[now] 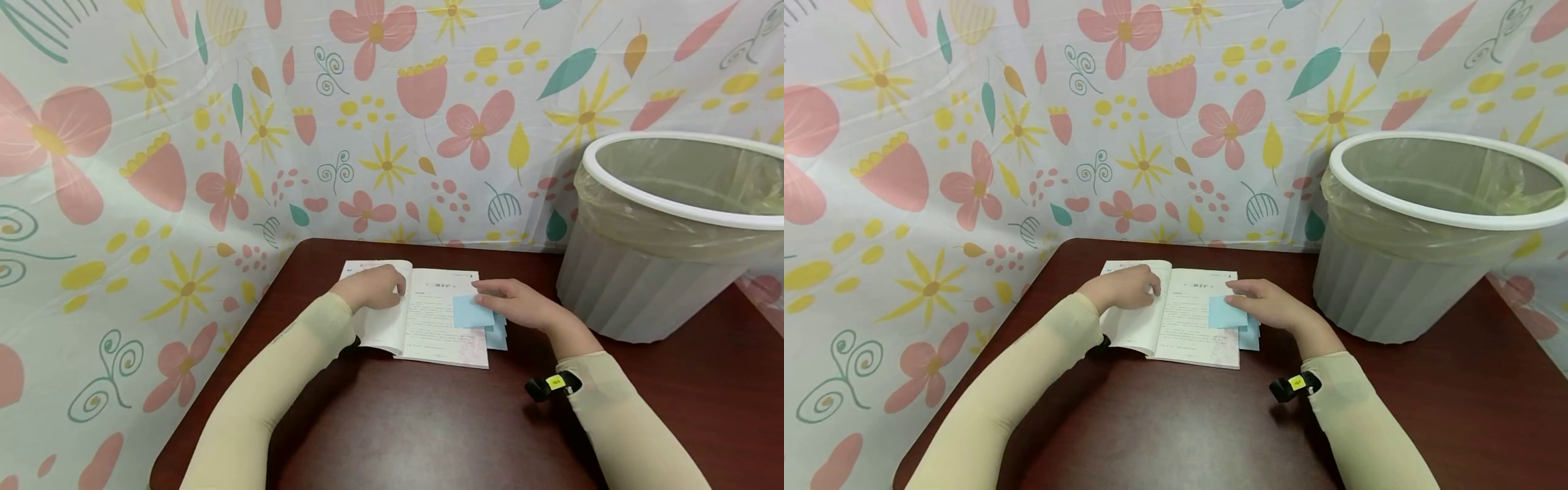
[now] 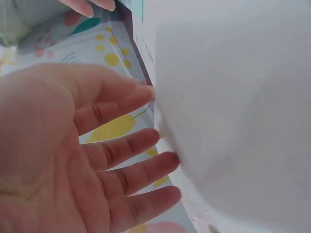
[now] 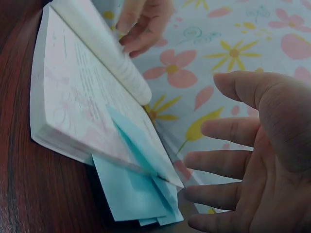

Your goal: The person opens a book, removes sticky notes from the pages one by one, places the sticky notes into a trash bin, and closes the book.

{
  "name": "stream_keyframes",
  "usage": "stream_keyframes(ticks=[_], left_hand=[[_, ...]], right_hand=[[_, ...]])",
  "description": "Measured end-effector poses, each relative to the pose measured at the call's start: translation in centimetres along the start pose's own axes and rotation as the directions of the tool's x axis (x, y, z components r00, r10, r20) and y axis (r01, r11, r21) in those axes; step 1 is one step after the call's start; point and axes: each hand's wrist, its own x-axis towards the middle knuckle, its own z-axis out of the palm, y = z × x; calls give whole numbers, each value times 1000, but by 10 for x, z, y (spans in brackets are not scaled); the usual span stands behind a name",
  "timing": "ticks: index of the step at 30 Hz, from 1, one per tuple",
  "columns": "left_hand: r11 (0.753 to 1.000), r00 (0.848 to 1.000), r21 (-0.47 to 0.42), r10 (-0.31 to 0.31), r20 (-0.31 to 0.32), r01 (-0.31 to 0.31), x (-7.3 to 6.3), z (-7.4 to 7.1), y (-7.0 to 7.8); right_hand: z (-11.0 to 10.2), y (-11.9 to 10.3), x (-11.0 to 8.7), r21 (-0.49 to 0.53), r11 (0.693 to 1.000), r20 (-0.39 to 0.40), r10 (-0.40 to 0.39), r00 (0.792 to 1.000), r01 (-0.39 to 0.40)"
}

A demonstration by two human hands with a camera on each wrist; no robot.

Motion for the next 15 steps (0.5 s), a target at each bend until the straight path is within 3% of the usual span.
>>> stream_keyframes(ticks=[5,10,12,15], left_hand=[[999,995,-30,-42,89,45,22,-16,8],[977,983,-163,-109,150,134,44,-21,13],[960,986,-237,-122,116,147,51,-19,14],[935,995,-341,-93,24,95,59,-16,17]], right_hand=[[-2,7,0,20,999,-46,32,998,-31],[0,10,1,25,999,-104,42,994,-40],[1,12,2,36,999,-144,39,989,-35],[3,14,4,88,996,-205,48,978,-31]])
